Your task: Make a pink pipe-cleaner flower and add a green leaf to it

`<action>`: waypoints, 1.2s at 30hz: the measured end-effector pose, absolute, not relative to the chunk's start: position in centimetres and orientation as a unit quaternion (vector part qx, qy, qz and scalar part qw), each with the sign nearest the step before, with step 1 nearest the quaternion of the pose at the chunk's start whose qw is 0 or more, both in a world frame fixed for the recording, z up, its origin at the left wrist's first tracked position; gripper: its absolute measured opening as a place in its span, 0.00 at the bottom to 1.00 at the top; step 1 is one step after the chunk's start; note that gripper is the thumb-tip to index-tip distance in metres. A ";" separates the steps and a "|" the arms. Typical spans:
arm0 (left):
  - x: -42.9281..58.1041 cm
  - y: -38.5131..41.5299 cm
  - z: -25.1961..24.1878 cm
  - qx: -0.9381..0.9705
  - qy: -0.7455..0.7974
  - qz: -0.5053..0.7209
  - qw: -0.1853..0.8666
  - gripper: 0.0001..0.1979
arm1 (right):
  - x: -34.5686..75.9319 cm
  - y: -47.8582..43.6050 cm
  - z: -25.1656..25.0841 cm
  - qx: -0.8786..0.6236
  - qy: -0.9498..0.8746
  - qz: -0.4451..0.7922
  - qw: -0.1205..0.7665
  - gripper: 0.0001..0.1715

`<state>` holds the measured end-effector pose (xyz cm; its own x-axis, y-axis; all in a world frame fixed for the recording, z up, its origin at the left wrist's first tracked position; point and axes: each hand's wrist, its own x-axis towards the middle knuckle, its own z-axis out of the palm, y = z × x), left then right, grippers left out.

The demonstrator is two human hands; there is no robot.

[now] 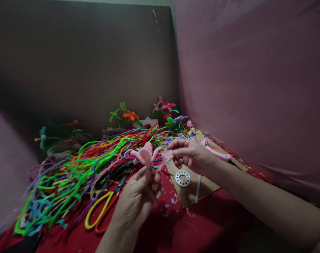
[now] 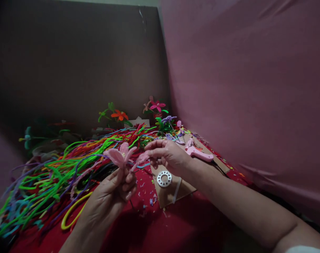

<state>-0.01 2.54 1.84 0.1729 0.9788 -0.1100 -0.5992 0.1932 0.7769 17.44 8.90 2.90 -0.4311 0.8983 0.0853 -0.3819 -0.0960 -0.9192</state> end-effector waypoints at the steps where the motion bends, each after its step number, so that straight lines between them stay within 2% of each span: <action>1: 0.0 2.6 1.9 0.301 0.319 0.559 0.704 0.06 | 18.0 8.6 2.7 -0.285 -0.510 0.664 0.467 0.15; 4: -0.1 2.6 1.7 0.307 0.326 0.552 0.704 0.06 | 20.8 8.0 1.7 -0.383 -0.624 0.482 0.482 0.16; 6: -0.2 2.7 1.6 0.304 0.328 0.553 0.703 0.06 | 23.4 7.9 0.6 -0.472 -0.707 0.258 0.459 0.16; 8: -0.3 2.8 1.5 0.299 0.330 0.555 0.703 0.06 | 26.0 8.0 -0.8 -0.556 -0.741 0.041 0.374 0.19; 9: -0.3 2.9 1.5 0.296 0.332 0.554 0.703 0.06 | 27.1 8.1 -1.5 -0.595 -0.742 -0.020 0.308 0.22; 12: -0.3 3.1 1.5 0.296 0.337 0.550 0.705 0.07 | 29.2 8.4 -3.2 -0.652 -0.735 -0.088 0.162 0.29; 14: -0.3 3.2 1.6 0.297 0.339 0.548 0.704 0.07 | 29.6 8.7 -3.8 -0.663 -0.732 -0.097 0.124 0.32; 21: -0.3 3.2 1.6 0.286 0.354 0.554 0.697 0.08 | 29.6 10.4 -4.5 -0.638 -0.757 -0.049 0.135 0.31; 23: -0.4 3.2 1.7 0.282 0.351 0.560 0.696 0.07 | 29.7 10.6 -4.8 -0.622 -0.761 -0.042 0.176 0.30; 26: -0.6 3.1 1.9 0.274 0.335 0.570 0.698 0.06 | 29.8 10.2 -4.5 -0.584 -0.757 -0.020 0.293 0.26; 28: -0.6 3.1 2.0 0.268 0.321 0.580 0.699 0.05 | 29.3 9.6 -3.6 -0.547 -0.736 0.070 0.393 0.22; 31: -0.7 3.1 2.1 0.263 0.299 0.592 0.701 0.03 | 27.8 8.6 -1.5 -0.486 -0.614 0.339 0.521 0.15; 33: -0.7 3.1 2.1 0.257 0.286 0.604 0.698 0.03 | 26.3 8.1 0.1 -0.408 -0.521 0.477 0.578 0.13; 36: -1.2 3.3 2.1 0.250 0.271 0.628 0.685 0.04 | 23.5 7.8 2.1 -0.312 -0.455 0.564 0.614 0.12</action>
